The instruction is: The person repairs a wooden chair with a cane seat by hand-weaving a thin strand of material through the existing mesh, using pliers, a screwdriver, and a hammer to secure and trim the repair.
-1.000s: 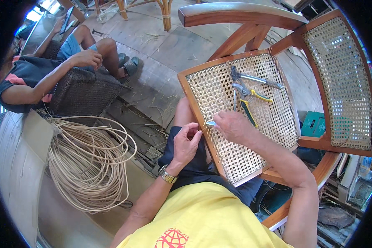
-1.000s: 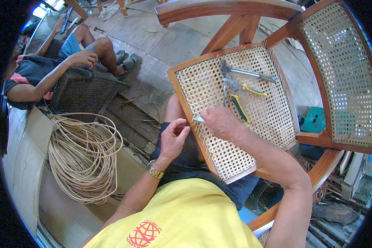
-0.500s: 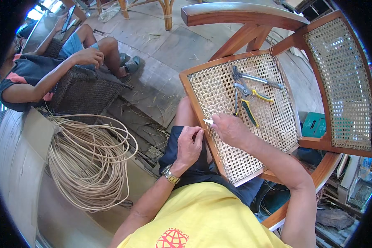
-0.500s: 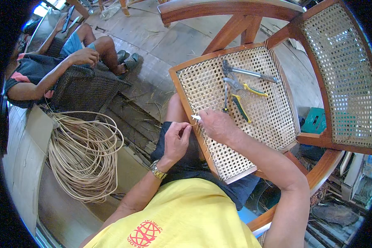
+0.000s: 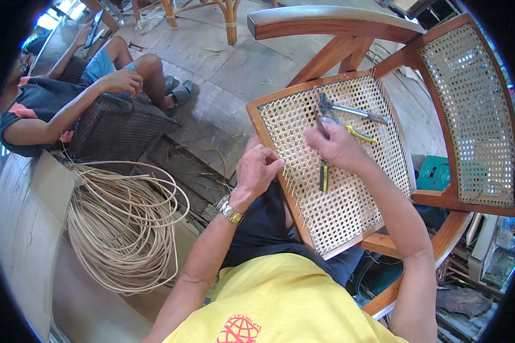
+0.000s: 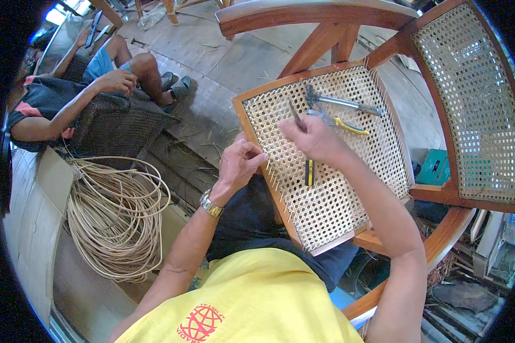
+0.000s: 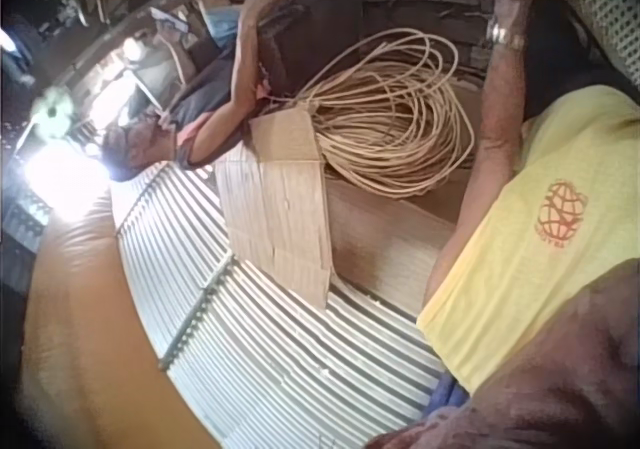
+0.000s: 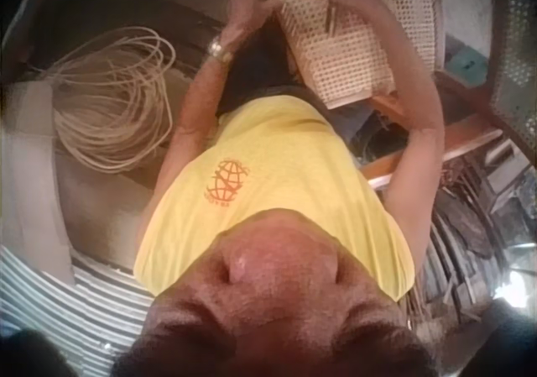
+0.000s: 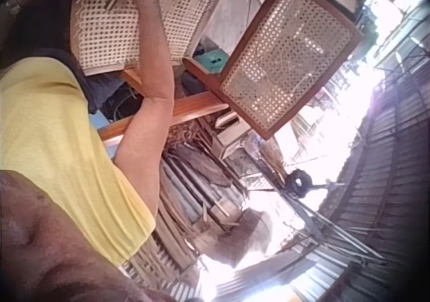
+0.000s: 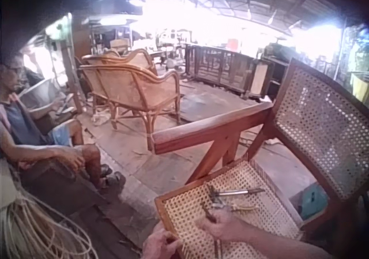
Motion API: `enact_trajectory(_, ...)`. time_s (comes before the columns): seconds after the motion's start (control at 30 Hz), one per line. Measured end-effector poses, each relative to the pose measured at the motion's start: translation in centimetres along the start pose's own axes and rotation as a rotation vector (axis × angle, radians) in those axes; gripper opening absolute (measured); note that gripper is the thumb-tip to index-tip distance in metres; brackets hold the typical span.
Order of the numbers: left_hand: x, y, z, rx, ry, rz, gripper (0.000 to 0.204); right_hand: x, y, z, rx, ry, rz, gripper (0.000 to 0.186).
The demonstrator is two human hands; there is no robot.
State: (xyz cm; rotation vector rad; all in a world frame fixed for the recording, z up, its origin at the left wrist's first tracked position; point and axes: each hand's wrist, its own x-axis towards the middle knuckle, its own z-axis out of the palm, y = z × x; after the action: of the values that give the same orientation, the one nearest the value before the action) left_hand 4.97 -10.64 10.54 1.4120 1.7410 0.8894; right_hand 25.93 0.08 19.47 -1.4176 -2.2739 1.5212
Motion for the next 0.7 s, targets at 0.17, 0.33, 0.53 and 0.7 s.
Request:
enact_trajectory(0.17,-0.7,-0.4,0.6,-0.02,0.05,0.124,0.012,0.6,1.0,3.1,0.326,0.276,-0.068,0.064)
enact_trajectory(0.33,-0.5,0.0,1.1,0.061,0.131,0.306,0.006,0.0,2.5,5.2,0.597,0.234,0.116,0.046)
enact_trajectory(0.53,-0.5,-0.5,1.8,0.062,0.2,0.324,0.008,-1.1,3.7,8.4,0.578,0.327,-0.056,0.01)
enact_trajectory(0.7,-0.1,-0.7,1.9,0.058,0.181,0.346,0.009,-1.4,4.4,8.3,0.549,0.275,-0.106,0.009)
